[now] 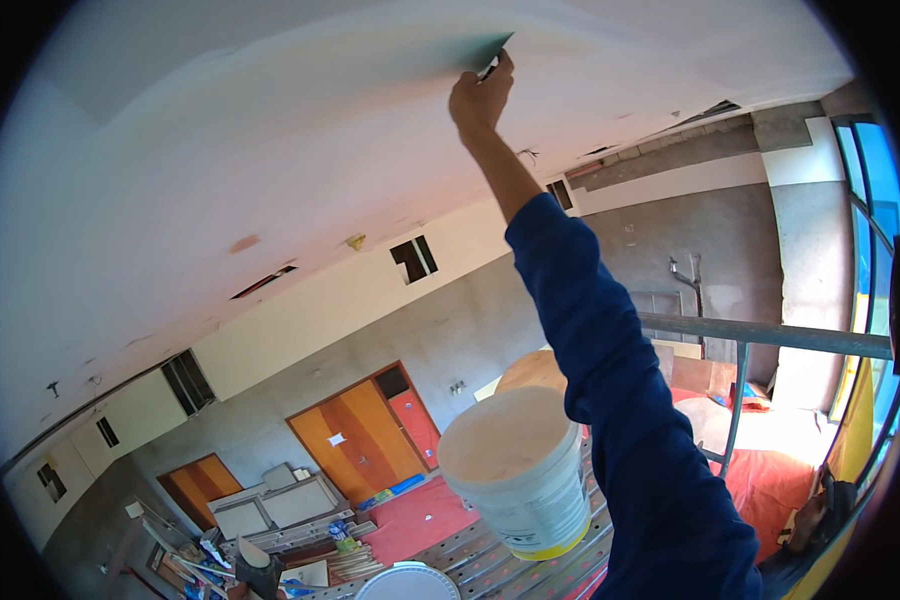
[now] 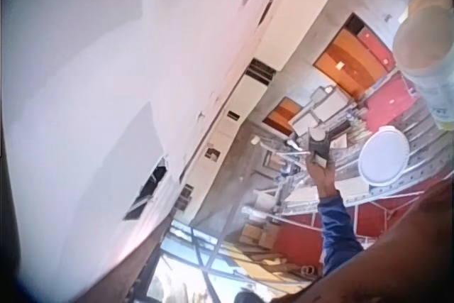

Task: Applying and smoothing wall putty on a ceiling using a putty knife while standing on scaffolding.

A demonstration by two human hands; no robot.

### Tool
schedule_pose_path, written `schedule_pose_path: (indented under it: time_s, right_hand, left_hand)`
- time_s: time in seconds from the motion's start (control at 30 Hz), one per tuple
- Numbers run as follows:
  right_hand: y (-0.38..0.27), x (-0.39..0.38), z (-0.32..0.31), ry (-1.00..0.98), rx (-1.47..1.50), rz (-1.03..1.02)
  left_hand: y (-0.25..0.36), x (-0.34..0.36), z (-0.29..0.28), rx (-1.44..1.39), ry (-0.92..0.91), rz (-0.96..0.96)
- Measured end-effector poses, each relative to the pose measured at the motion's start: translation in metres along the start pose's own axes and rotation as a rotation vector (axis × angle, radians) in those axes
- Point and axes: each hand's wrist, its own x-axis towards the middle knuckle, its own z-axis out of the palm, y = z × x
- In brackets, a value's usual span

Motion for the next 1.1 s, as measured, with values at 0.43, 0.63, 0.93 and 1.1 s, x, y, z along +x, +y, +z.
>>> schedule_pose_path:
  time_s: [0.43, 0.63, 0.93, 1.1]
  right_hand:
    - [-0.183, -0.19, 0.136, 0.094, 0.219, -0.013]
    - [-0.238, -0.262, 0.144, -0.271, 0.36, 0.001]
    - [-0.016, -0.121, 0.028, -0.059, 0.074, -0.07]
    - [0.029, -0.033, 0.012, 0.064, 0.106, 0.137]
  left_hand:
    - [0.065, -0.078, -0.09, 0.49, 0.209, 0.259]
    - [0.061, -0.078, -0.11, 0.7, 0.291, 0.441]
    - [0.039, -0.065, -0.093, 0.625, 0.262, 0.272]
    - [0.025, -0.057, -0.097, 0.459, 0.219, 0.273]
